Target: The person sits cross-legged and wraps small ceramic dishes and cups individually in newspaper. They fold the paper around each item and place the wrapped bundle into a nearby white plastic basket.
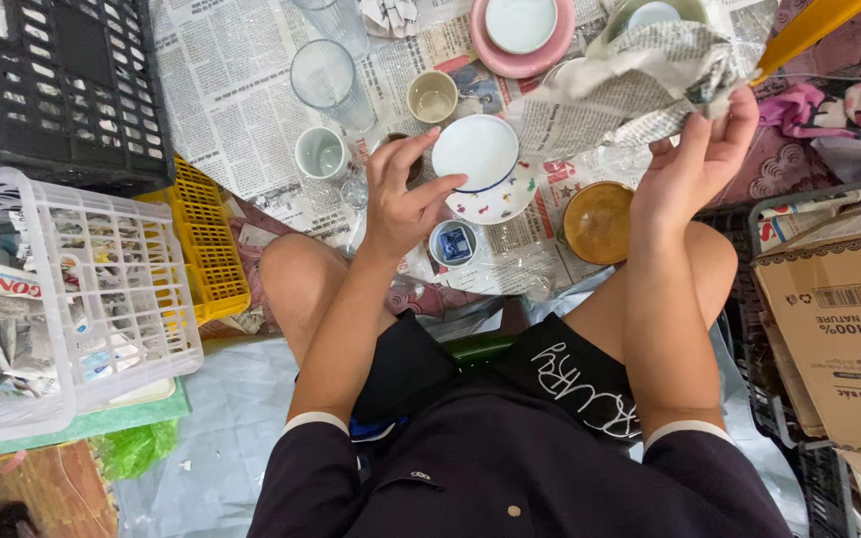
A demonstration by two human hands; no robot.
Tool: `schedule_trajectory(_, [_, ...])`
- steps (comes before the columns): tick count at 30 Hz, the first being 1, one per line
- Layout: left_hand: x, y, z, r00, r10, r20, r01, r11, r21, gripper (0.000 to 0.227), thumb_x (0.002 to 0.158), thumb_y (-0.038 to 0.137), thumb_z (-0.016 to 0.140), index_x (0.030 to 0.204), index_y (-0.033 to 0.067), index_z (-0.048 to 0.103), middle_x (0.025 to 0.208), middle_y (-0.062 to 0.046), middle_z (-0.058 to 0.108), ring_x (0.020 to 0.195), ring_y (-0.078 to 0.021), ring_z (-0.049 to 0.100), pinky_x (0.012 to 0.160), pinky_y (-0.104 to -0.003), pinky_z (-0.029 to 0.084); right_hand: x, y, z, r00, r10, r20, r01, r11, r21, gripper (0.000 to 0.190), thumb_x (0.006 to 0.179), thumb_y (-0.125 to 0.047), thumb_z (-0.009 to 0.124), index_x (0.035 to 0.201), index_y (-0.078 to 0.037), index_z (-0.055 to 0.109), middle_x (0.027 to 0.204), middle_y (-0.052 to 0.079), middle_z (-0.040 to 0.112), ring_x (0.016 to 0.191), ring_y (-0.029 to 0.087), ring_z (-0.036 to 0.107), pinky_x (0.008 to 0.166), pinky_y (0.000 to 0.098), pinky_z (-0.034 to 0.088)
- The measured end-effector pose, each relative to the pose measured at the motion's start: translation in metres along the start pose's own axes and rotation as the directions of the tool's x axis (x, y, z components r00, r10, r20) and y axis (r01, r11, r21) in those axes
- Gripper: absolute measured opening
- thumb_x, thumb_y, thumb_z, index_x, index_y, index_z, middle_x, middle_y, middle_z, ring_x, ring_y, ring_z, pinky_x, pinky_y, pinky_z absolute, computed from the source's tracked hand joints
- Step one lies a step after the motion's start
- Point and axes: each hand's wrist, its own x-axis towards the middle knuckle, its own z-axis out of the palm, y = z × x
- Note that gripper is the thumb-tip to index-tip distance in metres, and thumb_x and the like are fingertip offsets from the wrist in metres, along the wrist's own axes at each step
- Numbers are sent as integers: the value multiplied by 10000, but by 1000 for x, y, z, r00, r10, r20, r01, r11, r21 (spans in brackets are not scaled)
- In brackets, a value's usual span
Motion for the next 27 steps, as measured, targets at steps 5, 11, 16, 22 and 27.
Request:
schedule_trajectory(5, [-2,0,3,999,16,39,-17,999,39,335,776,42,808,1054,228,812,1185,-48,610,1105,-289,520,984,-423,432,6,5,-9,998,-37,48,32,995,96,372,1150,12,541,1510,-44,465,1276,98,664,978,113,648,681,246,529])
schedule_trajectory(11, [-1,-2,8,984,90,152,-94,995,19,308,777,26,774,1045,176,789,887,12,578,859,-203,574,849,-376,442,20,-3,-22,997,-60,39,54,988,142,332,1160,-31,537,1486,-16,475,1365,136,656,1188,201,659,1042,357,561])
schedule_trajectory(16, [0,3,15,972,119,202,-123,992,9,243,797,50,768,1017,152,791,874,6,594,858,-199,591,839,-372,451,12,1,-9,991,38,125,-63,977,205,303,1125,31,516,1420,-26,478,1353,111,642,1193,194,668,1053,347,572])
schedule_trajectory(22, [-3,4,23,960,165,226,-185,980,71,95,856,106,746,945,105,777,878,-15,596,859,-208,593,828,-371,454,1,4,2,968,133,212,-163,978,130,338,1099,82,555,1416,-13,489,1254,89,677,1111,121,657,945,231,535])
schedule_trajectory(27, [-3,6,26,951,147,273,-180,978,102,59,865,133,754,835,87,735,862,-30,587,852,-225,595,814,-379,449,-6,2,10,951,138,276,-162,985,65,284,1149,15,613,1413,-19,514,1151,50,696,954,48,611,811,160,457])
